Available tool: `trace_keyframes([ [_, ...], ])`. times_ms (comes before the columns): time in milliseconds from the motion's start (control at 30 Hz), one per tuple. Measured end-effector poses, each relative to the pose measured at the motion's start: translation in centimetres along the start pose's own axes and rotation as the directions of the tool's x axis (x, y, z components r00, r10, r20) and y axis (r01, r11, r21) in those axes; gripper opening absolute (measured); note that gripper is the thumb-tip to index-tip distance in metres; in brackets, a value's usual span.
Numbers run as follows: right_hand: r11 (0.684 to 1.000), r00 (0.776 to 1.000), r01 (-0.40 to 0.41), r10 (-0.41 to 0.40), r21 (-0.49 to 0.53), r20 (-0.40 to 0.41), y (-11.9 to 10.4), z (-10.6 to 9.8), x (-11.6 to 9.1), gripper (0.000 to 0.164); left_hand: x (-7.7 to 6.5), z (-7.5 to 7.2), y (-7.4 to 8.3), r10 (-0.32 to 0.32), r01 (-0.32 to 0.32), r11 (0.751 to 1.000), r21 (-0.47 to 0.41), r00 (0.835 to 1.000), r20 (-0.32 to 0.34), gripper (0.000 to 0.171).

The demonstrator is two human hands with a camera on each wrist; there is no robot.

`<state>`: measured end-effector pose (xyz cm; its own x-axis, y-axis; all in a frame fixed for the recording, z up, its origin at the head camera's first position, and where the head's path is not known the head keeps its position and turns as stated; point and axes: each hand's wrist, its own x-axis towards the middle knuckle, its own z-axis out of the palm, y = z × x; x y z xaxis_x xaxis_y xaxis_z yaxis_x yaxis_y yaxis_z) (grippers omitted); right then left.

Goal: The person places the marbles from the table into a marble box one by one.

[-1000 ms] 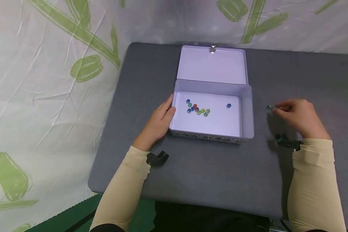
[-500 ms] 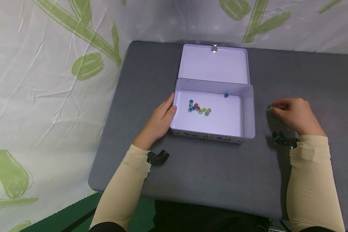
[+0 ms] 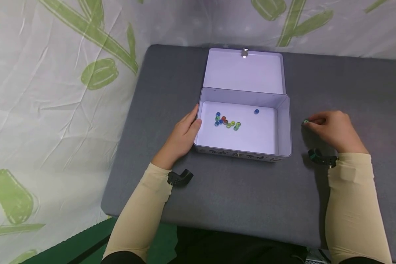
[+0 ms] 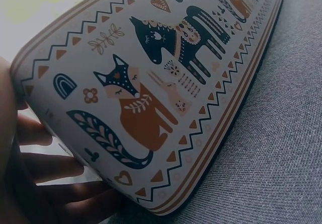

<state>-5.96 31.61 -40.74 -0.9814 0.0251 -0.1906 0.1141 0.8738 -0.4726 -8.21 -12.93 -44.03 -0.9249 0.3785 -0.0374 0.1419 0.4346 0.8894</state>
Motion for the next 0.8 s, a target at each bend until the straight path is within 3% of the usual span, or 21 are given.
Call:
trace_keyframes([
  [233,1.000,0.998,0.007,-0.006,0.023,-0.055,-2.4,-1.0,-0.8,0.038,0.0,-0.1,0.1,0.001,-0.001,1.000,0.006,1.000,0.001,0.061],
  [567,0.994,0.986,0.104,-0.099,0.029,-0.133,-6.1,-2.3,-1.6,0.033,0.0,0.0,0.0,0.007,-0.007,1.000,0.014,1.000,0.001,0.061],
  [800,0.989,0.984,0.146,-0.141,0.035,-0.109,-8.5,-2.4,-1.5,0.026,0.0,-0.1,0.1,0.002,-0.002,1.000,0.015,1.000,0.001,0.061],
])
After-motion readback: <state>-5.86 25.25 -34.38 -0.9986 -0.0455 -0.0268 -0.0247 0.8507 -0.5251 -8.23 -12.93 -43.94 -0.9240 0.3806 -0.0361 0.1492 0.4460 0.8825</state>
